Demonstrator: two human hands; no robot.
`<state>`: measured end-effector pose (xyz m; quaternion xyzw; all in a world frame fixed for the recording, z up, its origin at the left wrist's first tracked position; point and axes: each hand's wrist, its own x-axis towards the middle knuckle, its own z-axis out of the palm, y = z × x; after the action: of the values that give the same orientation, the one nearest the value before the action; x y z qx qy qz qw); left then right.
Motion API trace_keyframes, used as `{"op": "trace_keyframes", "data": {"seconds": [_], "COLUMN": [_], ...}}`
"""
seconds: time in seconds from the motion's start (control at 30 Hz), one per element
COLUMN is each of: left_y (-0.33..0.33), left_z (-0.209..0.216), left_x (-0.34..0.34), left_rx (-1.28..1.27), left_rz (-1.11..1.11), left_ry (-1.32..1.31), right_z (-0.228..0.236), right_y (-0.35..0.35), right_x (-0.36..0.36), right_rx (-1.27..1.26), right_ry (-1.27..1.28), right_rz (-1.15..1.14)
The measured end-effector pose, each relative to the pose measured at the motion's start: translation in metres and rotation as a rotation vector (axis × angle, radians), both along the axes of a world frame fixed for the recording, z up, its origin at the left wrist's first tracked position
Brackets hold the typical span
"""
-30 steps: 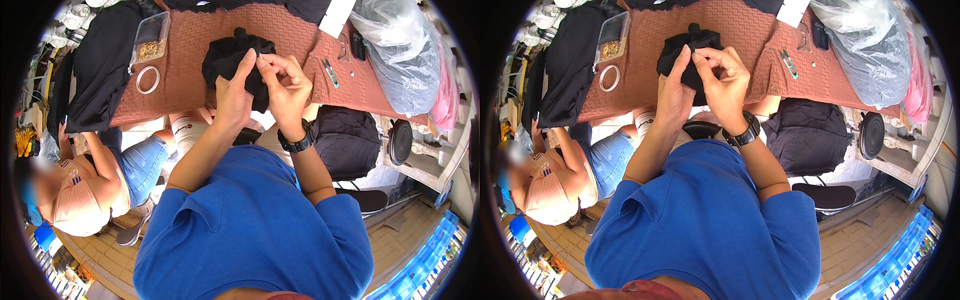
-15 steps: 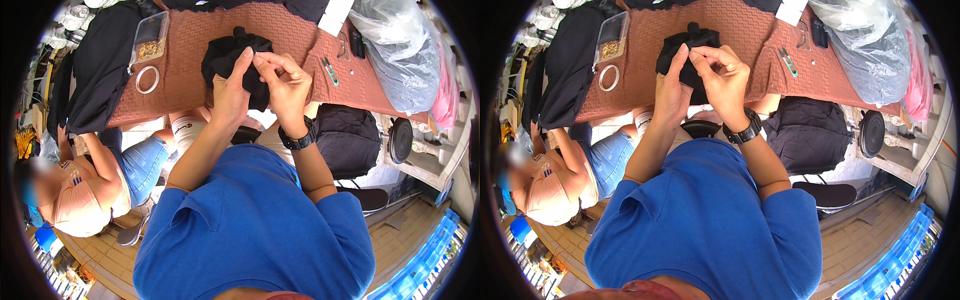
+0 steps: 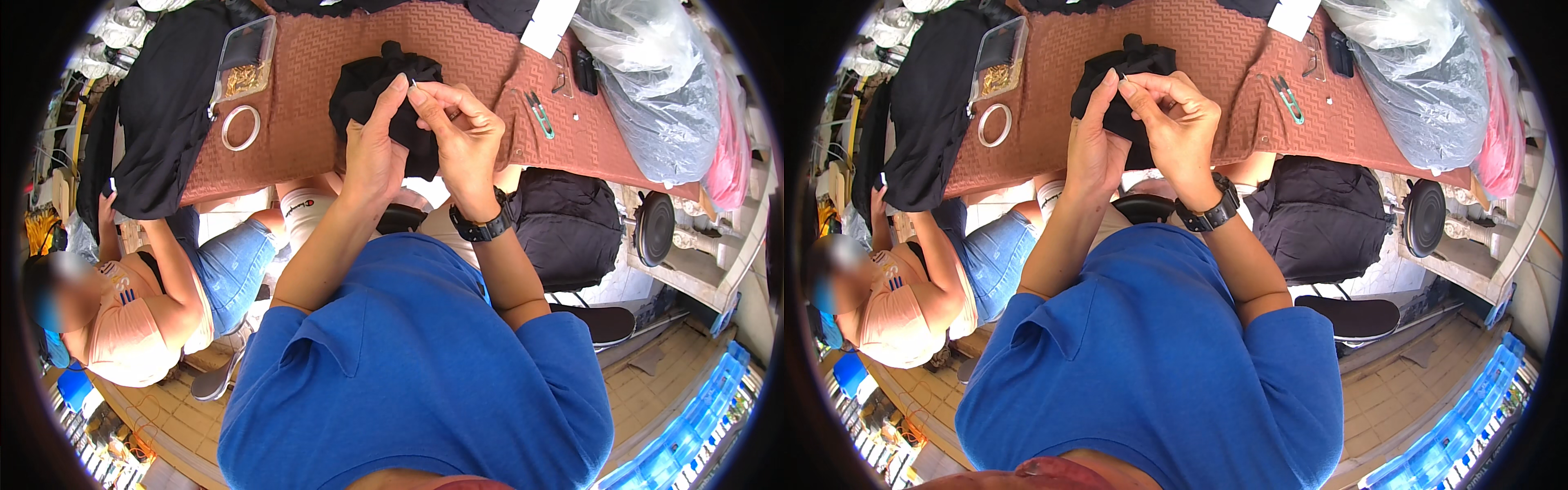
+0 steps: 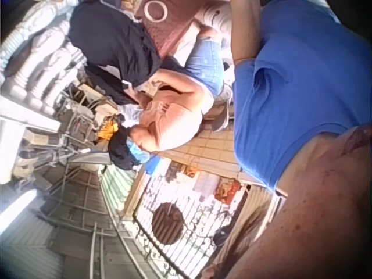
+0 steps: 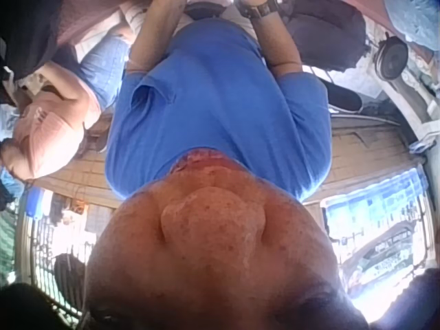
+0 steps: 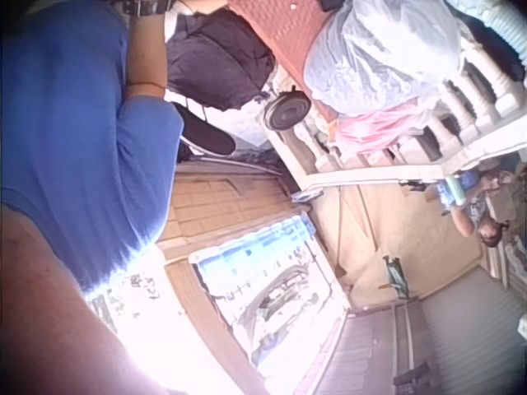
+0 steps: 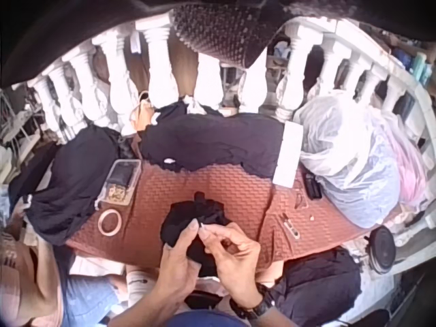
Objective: The person sews labels onto black fabric garments by hand using a needle and thread, picking up labels from a stack and securing them to the neckline area.
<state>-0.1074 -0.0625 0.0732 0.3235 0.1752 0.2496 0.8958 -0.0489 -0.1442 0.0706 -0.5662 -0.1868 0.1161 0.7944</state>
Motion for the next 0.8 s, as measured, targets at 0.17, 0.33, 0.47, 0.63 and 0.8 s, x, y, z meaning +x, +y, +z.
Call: {"op": "trace_keyframes", "data": {"seconds": [0.17,0.33,0.47,0.63,0.8], "left_y": [0.0005,-0.0013,-0.0017,-0.0042,-0.0032], "left_z": [-0.0021,0.0017,-0.0005,-0.0006,-0.0061], "left_x": [0.0008,0.0008,0.0011,0.0022,0.0025], "left_rx": [0.003,0.007,0.013,0.008,0.014], "left_rz": [-0.001,0.005,0.022,0.052,0.058], "left_ry": [-0.019,-0.014,-0.029,-0.027,-0.054], "right_z": [-0.0043,-0.0048,-0.0066,-0.0086,-0.0063], "right_y": [0.0018,0.0037,0.0032,0.0054,0.0090], "right_x": [0.0004,-0.0010,-0.0009,-0.0021,-0.0038], "right_rx": [0.028,0.043,0.034,0.060,0.093], "right_ry": [-0.015,0.008,-0.015,-0.005,0.046], "right_rz": [-0.003,-0.009,-0.001,-0.005,-0.014]}}
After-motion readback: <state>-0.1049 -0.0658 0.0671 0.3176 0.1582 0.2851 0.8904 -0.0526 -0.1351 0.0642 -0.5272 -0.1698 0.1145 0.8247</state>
